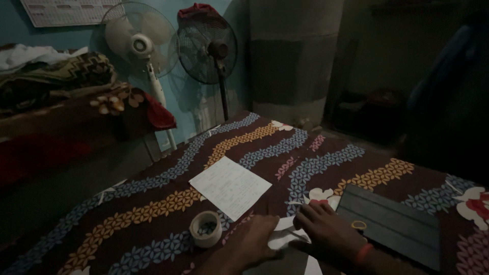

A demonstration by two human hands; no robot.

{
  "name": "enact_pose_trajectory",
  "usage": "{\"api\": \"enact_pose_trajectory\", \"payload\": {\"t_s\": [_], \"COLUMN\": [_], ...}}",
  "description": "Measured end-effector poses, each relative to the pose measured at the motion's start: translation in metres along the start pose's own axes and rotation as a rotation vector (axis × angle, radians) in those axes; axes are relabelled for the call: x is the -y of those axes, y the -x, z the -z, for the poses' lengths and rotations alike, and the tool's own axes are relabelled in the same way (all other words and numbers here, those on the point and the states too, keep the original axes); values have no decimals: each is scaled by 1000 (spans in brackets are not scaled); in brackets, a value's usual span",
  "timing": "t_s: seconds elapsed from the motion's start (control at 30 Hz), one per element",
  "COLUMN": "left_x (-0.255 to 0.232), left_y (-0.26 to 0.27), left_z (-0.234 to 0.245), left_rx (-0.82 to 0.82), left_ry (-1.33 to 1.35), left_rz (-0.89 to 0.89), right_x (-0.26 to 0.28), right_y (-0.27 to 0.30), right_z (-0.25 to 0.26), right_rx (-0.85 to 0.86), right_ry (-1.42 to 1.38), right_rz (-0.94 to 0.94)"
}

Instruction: The person folds a white sheet of paper around a rectangular box, creases the edges, and secures the folds with clear tape. They then use scissors to trim excess paper and continue folding and taping to form a wrapped package.

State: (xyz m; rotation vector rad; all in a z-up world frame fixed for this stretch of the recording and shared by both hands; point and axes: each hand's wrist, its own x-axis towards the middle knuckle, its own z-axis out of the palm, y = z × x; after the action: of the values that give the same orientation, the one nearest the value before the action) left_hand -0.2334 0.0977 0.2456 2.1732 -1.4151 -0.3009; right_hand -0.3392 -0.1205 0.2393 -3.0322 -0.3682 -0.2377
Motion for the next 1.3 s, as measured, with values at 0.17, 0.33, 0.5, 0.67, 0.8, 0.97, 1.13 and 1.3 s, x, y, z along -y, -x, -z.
{"api": "enact_pose_trajectory", "payload": {"t_s": [0.17,0.33,0.5,0.67,0.8,0.97,1.13,1.3], "left_x": [6,15,11,2,-4,-6,-8,-10], "left_y": [1,-1,-6,-9,-7,-2,-3,-3], "left_z": [-6,-8,-21,-22,-15,-6,-3,-2], "left_rx": [47,73,-115,-146,-167,-122,-158,-56], "left_ry": [-80,-74,-97,128,154,114,49,101], "left_rz": [-60,-74,-173,-79,-73,22,78,155], "right_x": [24,38,49,64,73,75,78,84], "right_y": [14,16,6,-12,-18,-16,-17,-16], "right_z": [-15,-37,-61,-65,-56,-43,-33,-27], "right_rx": [-150,-115,-301,-268,-118,-109,-27,-13], "right_ry": [-163,-417,-469,-471,-491,-446,-446,-456], "right_rz": [-161,-465,-385,-558,-679,-672,-719,-727]}}
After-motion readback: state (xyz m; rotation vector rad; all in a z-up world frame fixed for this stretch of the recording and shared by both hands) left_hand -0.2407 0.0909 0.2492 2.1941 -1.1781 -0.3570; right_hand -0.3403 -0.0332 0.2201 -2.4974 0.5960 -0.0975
